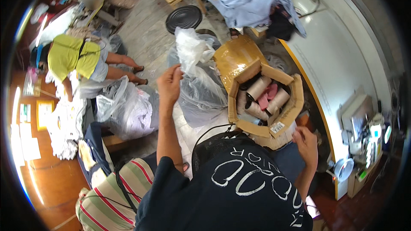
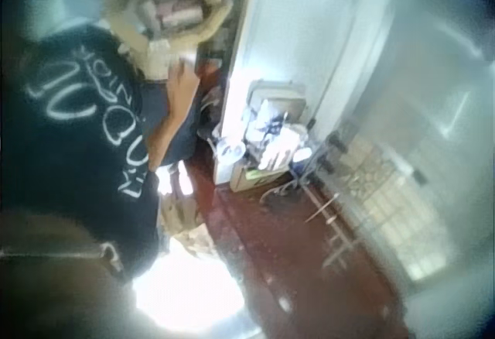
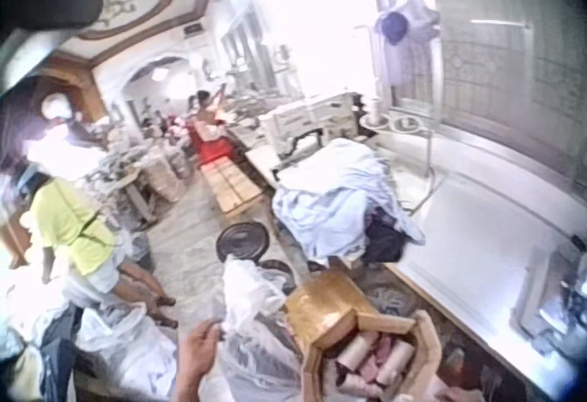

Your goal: The person sorts through spools of thread in a box, places several spools onto a sewing machine table, and then unfolds a black fabric garment to check its orientation.

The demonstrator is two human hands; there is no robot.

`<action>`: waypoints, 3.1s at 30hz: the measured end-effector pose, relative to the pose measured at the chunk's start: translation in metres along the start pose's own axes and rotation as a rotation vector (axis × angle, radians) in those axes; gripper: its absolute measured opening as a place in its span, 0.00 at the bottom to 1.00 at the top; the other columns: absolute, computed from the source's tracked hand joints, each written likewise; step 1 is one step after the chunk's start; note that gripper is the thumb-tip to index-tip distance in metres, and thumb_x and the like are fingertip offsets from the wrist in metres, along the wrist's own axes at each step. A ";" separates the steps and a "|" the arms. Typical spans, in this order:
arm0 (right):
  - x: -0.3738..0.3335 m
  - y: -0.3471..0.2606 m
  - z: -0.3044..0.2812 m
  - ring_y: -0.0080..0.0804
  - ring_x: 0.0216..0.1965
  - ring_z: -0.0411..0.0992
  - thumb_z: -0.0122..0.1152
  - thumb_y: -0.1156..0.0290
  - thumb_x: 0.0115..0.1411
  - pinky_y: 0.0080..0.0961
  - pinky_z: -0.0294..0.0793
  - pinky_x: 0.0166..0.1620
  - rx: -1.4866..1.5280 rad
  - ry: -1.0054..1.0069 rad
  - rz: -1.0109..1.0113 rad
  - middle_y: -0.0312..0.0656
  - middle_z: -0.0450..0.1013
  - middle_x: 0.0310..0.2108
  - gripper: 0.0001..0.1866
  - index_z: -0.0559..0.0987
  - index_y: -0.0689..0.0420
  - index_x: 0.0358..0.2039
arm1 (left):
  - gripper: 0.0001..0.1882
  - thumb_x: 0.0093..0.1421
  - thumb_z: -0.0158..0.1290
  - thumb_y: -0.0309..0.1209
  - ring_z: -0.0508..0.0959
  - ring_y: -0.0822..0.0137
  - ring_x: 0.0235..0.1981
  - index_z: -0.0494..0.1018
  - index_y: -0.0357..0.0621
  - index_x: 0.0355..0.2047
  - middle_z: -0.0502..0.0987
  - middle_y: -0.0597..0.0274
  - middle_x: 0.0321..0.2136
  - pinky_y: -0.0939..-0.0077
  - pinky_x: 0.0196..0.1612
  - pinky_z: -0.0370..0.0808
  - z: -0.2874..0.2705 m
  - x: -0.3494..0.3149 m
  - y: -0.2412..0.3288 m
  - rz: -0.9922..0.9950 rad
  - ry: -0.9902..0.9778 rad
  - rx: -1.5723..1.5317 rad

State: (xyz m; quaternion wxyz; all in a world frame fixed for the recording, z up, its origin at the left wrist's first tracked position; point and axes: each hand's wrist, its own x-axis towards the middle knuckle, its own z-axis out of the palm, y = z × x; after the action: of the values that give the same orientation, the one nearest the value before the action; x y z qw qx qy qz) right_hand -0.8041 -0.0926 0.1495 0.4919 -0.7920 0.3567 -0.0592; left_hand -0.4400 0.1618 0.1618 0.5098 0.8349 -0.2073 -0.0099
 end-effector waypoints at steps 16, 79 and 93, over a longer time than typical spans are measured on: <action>0.114 -0.041 0.045 0.48 0.40 0.67 0.53 0.65 0.51 0.40 0.67 0.40 -0.518 -0.091 -0.277 0.50 0.70 0.34 0.13 0.75 0.60 0.33 | 0.10 0.54 0.49 0.25 0.75 0.53 0.33 0.72 0.36 0.36 0.74 0.48 0.30 0.68 0.40 0.70 0.144 -0.034 0.095 0.295 -0.775 -0.029; 0.172 0.143 -0.196 0.58 0.34 0.71 0.58 0.62 0.49 0.45 0.70 0.37 -0.551 0.880 0.170 0.62 0.71 0.29 0.25 0.62 0.67 0.41 | 0.14 0.55 0.45 0.31 0.76 0.56 0.37 0.71 0.31 0.34 0.76 0.48 0.34 0.64 0.39 0.71 0.194 -0.018 0.024 0.007 -1.000 0.518; 0.113 0.094 -0.136 0.49 0.42 0.69 0.55 0.64 0.51 0.39 0.67 0.44 -0.477 0.822 0.101 0.55 0.68 0.41 0.27 0.63 0.60 0.51 | 0.19 0.52 0.41 0.32 0.75 0.45 0.34 0.63 0.33 0.43 0.72 0.40 0.34 0.58 0.37 0.73 0.272 -0.054 -0.022 0.342 -0.824 0.782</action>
State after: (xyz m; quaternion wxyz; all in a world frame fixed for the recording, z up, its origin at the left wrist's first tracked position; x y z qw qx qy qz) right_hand -0.8291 -0.2874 0.1122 0.1169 -0.7755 0.5633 -0.2599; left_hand -0.5435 -0.0410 0.0014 0.0364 0.8429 -0.5079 -0.1740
